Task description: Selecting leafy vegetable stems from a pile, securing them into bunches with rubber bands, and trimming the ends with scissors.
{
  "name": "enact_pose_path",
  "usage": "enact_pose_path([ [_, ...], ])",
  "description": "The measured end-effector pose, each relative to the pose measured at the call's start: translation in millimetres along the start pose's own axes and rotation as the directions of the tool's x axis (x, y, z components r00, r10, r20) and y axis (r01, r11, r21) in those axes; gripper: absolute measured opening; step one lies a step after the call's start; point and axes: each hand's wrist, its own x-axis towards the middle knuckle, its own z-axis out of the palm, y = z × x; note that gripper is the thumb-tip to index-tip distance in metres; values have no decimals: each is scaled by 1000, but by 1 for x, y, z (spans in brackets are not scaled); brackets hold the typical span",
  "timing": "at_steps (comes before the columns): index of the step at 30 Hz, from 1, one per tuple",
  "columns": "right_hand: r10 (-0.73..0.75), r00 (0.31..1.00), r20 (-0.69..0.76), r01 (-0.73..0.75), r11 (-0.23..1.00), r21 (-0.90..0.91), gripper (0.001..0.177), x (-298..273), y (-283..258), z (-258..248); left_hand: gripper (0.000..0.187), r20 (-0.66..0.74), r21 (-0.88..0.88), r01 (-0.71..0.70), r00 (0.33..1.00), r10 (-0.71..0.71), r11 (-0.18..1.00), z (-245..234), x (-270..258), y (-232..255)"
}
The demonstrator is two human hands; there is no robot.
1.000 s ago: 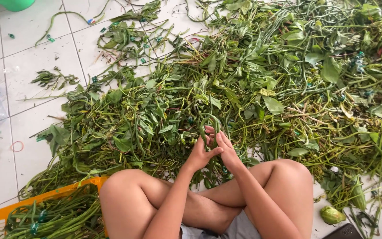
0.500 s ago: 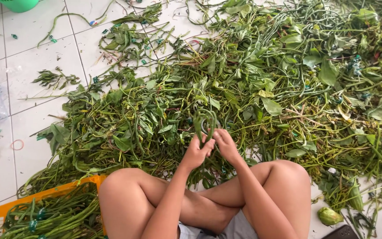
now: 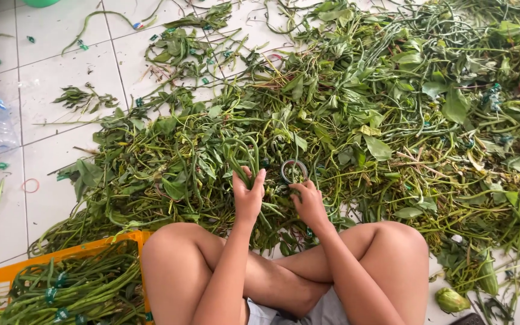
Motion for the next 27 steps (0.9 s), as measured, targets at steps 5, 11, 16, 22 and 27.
enact_pose_path([
  [5,-107,977,-185,158,943,293,26,-2,-11,-29,22,-56,-32,70,996,-72,997,3,3,3],
  [11,-194,863,-466,433,761,484,40,-4,-17,-58,25,35,-13,120,992,-119,993,12,3,-16],
  [16,-174,904,-390,412,597,688,64,-12,-22,-55,30,252,-106,220,949,-188,970,28,-4,-38],
  [22,-240,945,-221,323,602,730,63,-13,-23,-42,26,193,-108,244,956,-221,964,25,3,-76],
  [27,-281,960,-18,206,657,725,24,-17,-29,-48,25,10,-156,167,986,-168,974,1,25,-49],
])
